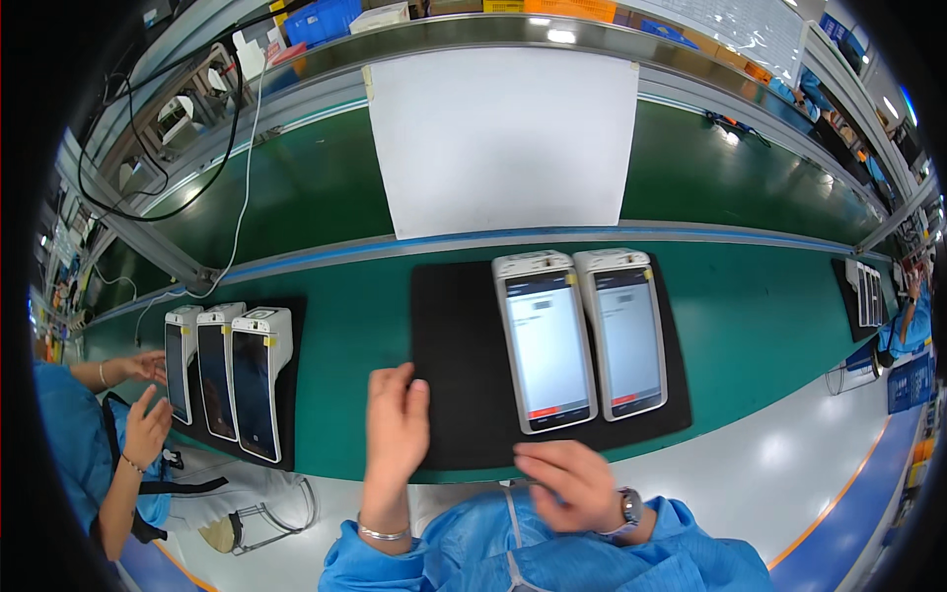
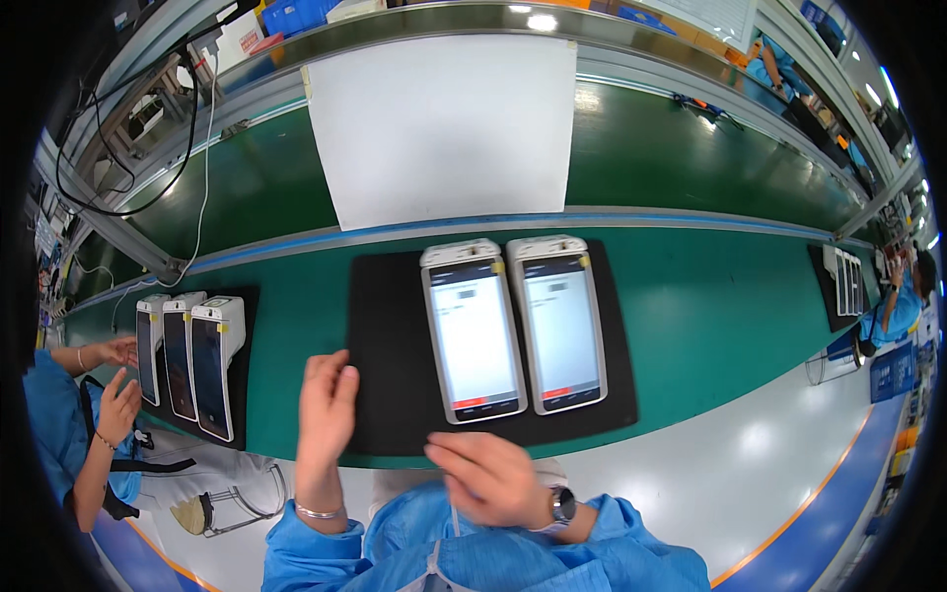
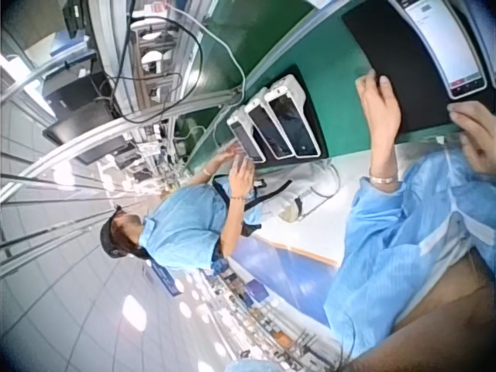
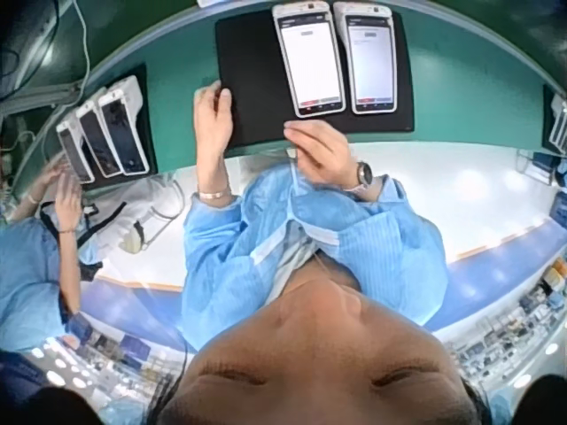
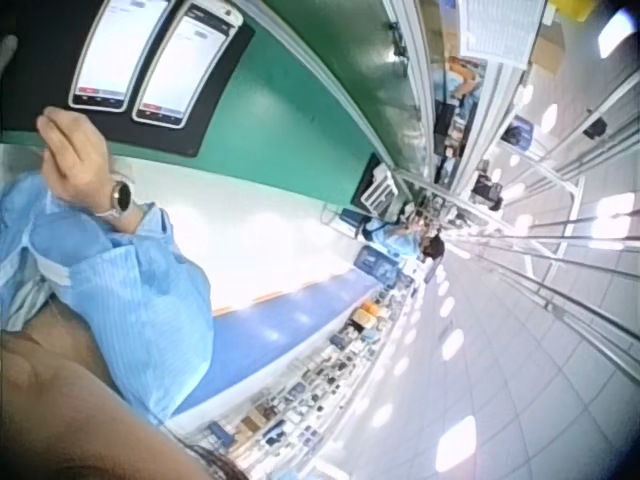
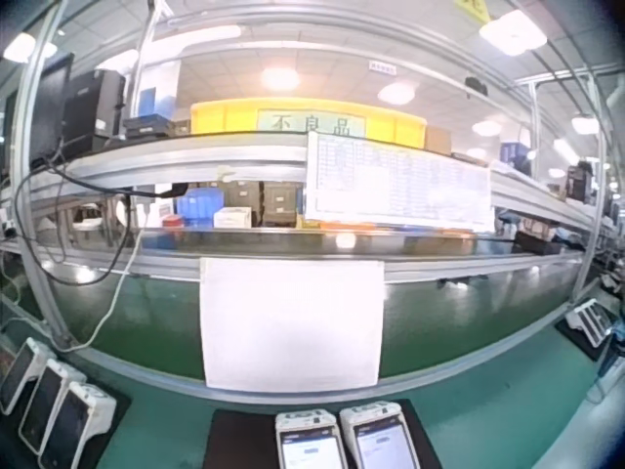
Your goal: The person tests the screens and functionality of handheld electronic devices by hand on a production line.
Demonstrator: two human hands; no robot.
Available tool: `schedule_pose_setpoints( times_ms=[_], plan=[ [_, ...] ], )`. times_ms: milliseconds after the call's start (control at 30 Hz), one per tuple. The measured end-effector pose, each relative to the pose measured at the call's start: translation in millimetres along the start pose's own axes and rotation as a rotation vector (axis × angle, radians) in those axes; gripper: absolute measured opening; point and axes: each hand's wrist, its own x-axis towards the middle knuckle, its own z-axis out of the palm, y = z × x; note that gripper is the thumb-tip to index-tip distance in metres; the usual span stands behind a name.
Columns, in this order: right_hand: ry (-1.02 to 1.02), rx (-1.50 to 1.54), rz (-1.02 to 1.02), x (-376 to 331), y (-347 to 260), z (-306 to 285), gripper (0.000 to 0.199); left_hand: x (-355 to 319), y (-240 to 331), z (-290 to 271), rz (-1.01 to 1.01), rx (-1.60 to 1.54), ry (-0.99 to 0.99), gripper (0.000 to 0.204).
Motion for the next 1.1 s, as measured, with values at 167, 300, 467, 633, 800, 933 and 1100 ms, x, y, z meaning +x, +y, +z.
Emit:
schedule_pose_setpoints(
  times_ms=[167, 300, 467, 633, 800, 933, 1100],
  plan=[
    [-0.123, -0.440, 0.129, 29, 11, 45, 0.056, -8, 15, 62, 0.128, -0.280, -0.267, 0.038],
    [-0.115, -0.628, 0.352, 25, 38, 30, 0.054, -9, 37, 76, 0.276, -0.290, -0.375, 0.046],
    [-0.189, -0.816, 0.456, 4, 47, 5, 0.055, -51, 35, 0, 0.287, -0.063, -0.014, 0.050],
    [-0.052, -0.913, 0.565, -9, 102, -74, 0.045, -66, -50, -85, 0.189, 0.462, 0.502, 0.052],
    [0.034, -1.188, 0.689, -13, 171, -110, 0.044, -99, -168, -155, 0.229, 0.693, 0.660, 0.078],
    [0.108, -1.121, 0.816, -8, 206, -159, 0.040, -85, -148, -172, 0.637, 0.923, 0.629, 0.049],
    [0.282, -1.171, 1.088, -11, 247, -242, 0.037, -81, -101, -203, 0.823, 1.511, 0.499, 0.023]
  ],
)
